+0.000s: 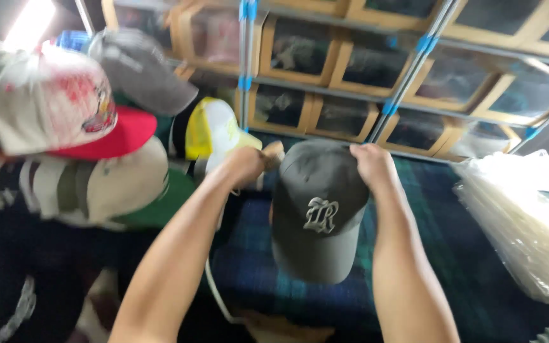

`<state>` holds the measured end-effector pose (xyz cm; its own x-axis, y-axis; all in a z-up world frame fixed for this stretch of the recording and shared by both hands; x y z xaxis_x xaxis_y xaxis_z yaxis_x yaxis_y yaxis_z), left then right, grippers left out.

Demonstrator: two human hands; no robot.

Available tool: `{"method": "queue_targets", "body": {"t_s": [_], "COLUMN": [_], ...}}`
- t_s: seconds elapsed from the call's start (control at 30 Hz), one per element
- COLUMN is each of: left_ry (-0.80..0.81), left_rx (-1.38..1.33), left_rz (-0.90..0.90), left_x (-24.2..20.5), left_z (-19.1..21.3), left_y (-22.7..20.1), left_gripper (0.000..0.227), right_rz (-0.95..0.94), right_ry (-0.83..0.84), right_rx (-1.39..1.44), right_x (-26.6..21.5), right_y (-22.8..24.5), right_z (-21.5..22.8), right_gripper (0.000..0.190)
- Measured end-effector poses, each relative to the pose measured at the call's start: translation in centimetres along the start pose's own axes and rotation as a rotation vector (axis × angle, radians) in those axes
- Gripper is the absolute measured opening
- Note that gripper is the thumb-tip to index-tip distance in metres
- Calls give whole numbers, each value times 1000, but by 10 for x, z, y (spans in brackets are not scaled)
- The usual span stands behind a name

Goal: The person is cleaning a grey baseball cap using a brush and a hair dryer to remove dust and lint.

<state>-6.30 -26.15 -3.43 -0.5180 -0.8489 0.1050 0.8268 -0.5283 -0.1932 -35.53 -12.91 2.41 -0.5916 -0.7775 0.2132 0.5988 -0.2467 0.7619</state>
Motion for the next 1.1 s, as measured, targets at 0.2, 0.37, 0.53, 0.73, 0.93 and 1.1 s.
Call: {"method": "queue_targets", "body": {"t_s": [0.2,0.37,0.53,0.73,0.93,1.1], "left_ry": [-562,-946,-990,-1197,-1094,-1098], "left_rx": [-994,-1080,-680,-474,-455,-489], "left_rz": [-54,-225,-444,-303,-231,-253], "left_x": [-112,-155,-164,-159,-160,-156], "left_z": [107,113,72,36,34,27], "left_y": [-95,-160,-185,-150,-155,-152], "left_gripper": [47,35,67,53,55,60], "right_rz": [594,474,469,799,294,26], "right_ry": [-145,87,36,39,336,658], "right_rx": [208,495,327,-37,-395,-208], "right_x": [-148,-194,-165,-161,-39,7], "right_y": [114,140,107,112,95,4], "right_z": [40,42,58,81,41,18], "right_gripper": [11,45,47,27,36,31]}}
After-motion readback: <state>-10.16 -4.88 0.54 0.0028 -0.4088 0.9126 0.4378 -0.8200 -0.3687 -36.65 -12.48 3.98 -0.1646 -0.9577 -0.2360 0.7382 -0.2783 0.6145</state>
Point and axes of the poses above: each hand's wrist, its own x-axis towards the middle knuckle, its own z-axis out of the back of the hand, y = z × x, the point moved 6 cm from there along x, towards the middle knuckle, and after that the axes turned 2 degrees about y, right-handed, at the moved point
